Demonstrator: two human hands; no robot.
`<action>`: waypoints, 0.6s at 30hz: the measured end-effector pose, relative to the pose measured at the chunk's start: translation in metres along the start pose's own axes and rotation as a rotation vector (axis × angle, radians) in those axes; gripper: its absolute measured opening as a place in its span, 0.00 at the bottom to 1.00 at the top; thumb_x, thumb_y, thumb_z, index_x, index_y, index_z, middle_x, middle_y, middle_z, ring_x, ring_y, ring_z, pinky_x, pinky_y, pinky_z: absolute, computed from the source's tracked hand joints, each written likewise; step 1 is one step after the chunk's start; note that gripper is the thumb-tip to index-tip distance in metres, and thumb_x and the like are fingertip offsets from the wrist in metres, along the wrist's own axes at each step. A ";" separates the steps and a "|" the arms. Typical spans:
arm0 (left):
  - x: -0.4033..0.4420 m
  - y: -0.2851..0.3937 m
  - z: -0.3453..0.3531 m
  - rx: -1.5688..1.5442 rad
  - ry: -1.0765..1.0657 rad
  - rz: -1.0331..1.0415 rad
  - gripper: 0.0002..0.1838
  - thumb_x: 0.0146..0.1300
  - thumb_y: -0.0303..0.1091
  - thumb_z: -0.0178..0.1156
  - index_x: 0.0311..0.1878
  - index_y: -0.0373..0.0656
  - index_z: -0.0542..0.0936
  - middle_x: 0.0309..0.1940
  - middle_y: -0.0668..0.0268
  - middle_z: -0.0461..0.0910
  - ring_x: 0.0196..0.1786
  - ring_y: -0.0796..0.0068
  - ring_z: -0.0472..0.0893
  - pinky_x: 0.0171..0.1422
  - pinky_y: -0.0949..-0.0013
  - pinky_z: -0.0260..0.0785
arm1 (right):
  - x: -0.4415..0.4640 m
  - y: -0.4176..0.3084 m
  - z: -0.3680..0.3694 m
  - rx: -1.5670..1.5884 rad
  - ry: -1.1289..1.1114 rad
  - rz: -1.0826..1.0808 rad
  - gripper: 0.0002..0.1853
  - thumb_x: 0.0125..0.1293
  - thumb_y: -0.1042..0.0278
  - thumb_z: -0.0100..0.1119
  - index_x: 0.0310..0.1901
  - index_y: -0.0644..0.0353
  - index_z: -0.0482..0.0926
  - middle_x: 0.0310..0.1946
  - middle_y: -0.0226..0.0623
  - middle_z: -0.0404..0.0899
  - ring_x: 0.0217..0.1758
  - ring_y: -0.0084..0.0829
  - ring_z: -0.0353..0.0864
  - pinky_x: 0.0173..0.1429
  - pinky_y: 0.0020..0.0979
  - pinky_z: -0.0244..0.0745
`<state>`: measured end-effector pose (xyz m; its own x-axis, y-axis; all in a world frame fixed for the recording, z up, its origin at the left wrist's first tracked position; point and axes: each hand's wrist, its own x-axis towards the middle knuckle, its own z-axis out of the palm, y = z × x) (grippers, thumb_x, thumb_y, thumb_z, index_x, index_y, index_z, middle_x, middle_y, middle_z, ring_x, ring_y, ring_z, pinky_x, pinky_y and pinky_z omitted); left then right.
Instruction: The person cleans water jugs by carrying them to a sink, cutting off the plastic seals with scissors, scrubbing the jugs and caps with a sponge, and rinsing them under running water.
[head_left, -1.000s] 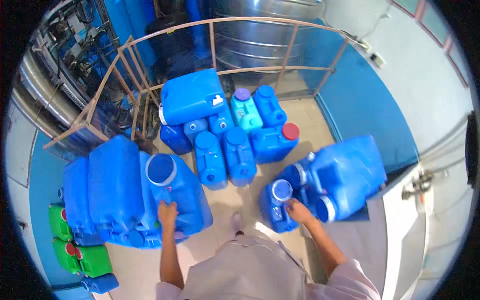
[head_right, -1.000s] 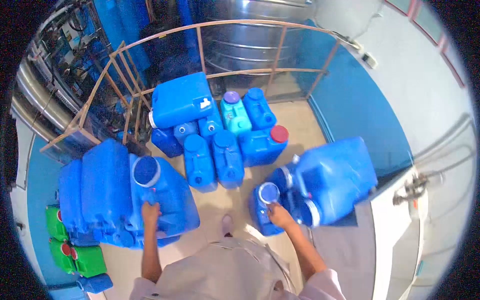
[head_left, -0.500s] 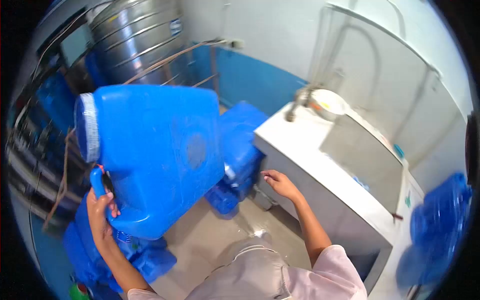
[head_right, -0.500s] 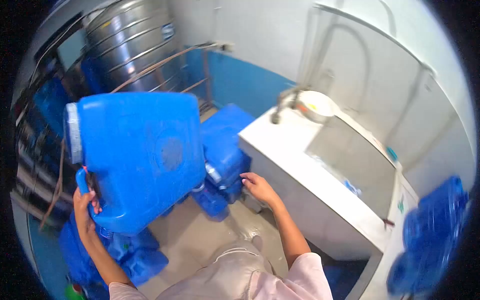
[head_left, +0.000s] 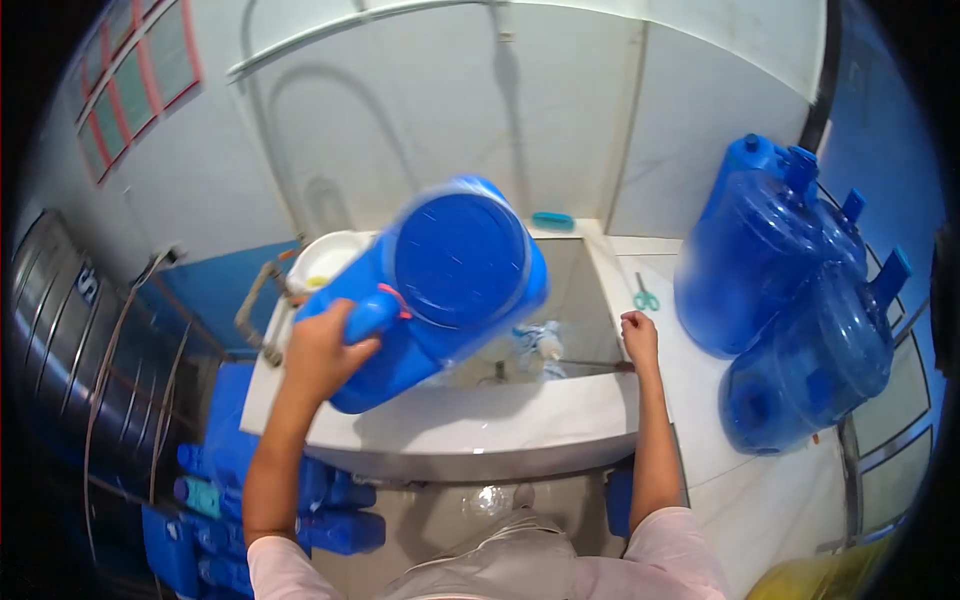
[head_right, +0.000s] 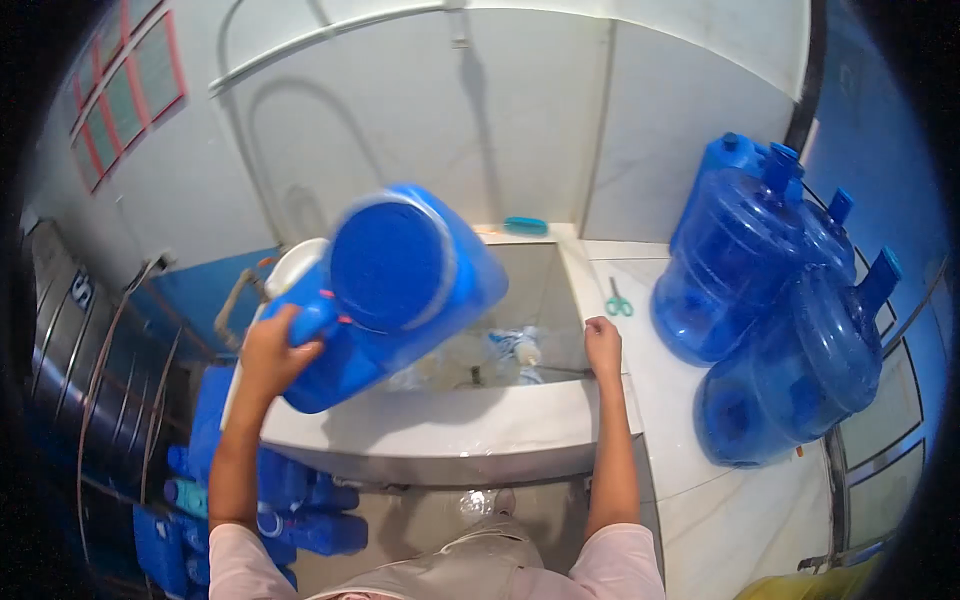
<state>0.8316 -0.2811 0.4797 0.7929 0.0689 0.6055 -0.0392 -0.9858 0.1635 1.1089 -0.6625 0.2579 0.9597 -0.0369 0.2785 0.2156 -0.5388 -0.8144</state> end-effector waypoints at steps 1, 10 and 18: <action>0.022 0.007 0.043 -0.001 -0.094 0.019 0.17 0.44 0.39 0.67 0.34 0.40 0.75 0.24 0.52 0.78 0.27 0.53 0.79 0.31 0.58 0.71 | 0.021 0.007 -0.013 -0.028 0.043 0.038 0.11 0.56 0.70 0.51 0.36 0.67 0.79 0.33 0.54 0.79 0.37 0.46 0.80 0.43 0.39 0.74; 0.064 0.057 0.281 0.028 -0.521 0.269 0.19 0.52 0.47 0.63 0.36 0.41 0.72 0.25 0.57 0.79 0.27 0.56 0.80 0.29 0.59 0.73 | 0.114 0.083 -0.013 -0.434 0.006 0.057 0.17 0.54 0.64 0.57 0.36 0.75 0.76 0.35 0.63 0.75 0.40 0.54 0.77 0.48 0.43 0.72; 0.057 0.084 0.269 -0.319 -0.488 0.272 0.20 0.55 0.44 0.60 0.42 0.37 0.73 0.39 0.51 0.75 0.43 0.56 0.77 0.44 0.58 0.71 | 0.130 0.070 -0.011 -0.571 -0.142 0.223 0.20 0.52 0.58 0.58 0.36 0.71 0.77 0.30 0.56 0.77 0.38 0.57 0.78 0.46 0.46 0.74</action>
<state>1.0369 -0.4011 0.3181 0.9117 -0.3287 0.2464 -0.3970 -0.8592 0.3227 1.2465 -0.7141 0.2422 0.9936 -0.1089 0.0309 -0.0848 -0.8968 -0.4342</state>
